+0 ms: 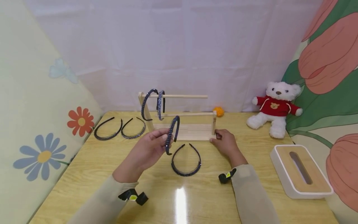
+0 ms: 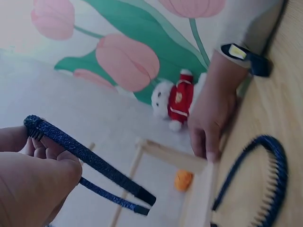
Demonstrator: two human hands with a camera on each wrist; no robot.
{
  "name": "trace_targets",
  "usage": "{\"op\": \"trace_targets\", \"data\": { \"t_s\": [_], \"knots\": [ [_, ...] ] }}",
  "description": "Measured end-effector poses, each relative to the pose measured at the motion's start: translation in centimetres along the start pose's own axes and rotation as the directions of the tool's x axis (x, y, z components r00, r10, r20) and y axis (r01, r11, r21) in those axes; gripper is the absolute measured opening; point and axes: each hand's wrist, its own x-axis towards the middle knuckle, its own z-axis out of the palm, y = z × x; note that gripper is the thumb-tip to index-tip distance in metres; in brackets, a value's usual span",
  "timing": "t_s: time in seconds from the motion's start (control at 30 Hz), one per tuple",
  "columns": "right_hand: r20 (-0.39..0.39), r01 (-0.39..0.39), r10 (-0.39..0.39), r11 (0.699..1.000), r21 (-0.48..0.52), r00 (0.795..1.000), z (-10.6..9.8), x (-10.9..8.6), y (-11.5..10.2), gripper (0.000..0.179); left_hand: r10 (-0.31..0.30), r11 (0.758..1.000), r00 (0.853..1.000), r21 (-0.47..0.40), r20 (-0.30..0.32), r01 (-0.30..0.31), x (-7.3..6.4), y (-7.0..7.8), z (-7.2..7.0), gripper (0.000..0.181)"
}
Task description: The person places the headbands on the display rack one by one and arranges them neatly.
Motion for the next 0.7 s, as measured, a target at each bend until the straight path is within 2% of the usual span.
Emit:
{"op": "trace_targets", "data": {
  "t_s": [0.13, 0.23, 0.43, 0.53, 0.7],
  "knots": [
    [0.004, -0.004, 0.004, 1.000, -0.011, 1.000, -0.1, 0.0, 0.1, 0.060, 0.027, 1.000, 1.000, -0.015, -0.002, -0.027, 1.9, 0.7, 2.7, 0.026],
    [0.002, -0.003, 0.003, 1.000, -0.016, 1.000, -0.2, 0.0, 0.0, 0.059, 0.053, 0.998, 0.999, -0.019, -0.002, -0.053, 3.5, 1.4, 4.7, 0.031],
    [-0.022, 0.018, -0.019, 1.000, -0.015, 1.000, -0.3, 0.0, 0.0, 0.058, 0.130, 0.991, 0.990, -0.048, 0.050, -0.128, 6.1, 2.5, 8.4, 0.034],
    [-0.030, 0.029, -0.030, 0.999, -0.014, 0.999, -0.3, 0.1, 0.1, 0.057, 0.150, 0.988, 0.987, -0.045, 0.062, -0.148, 7.4, 3.0, 9.9, 0.035],
    [-0.026, 0.030, -0.030, 1.000, -0.010, 0.999, -0.1, 0.2, 0.1, 0.058, 0.169, 0.985, 0.985, -0.025, 0.030, -0.168, 9.5, 3.7, 11.3, 0.036]
  ]
}}
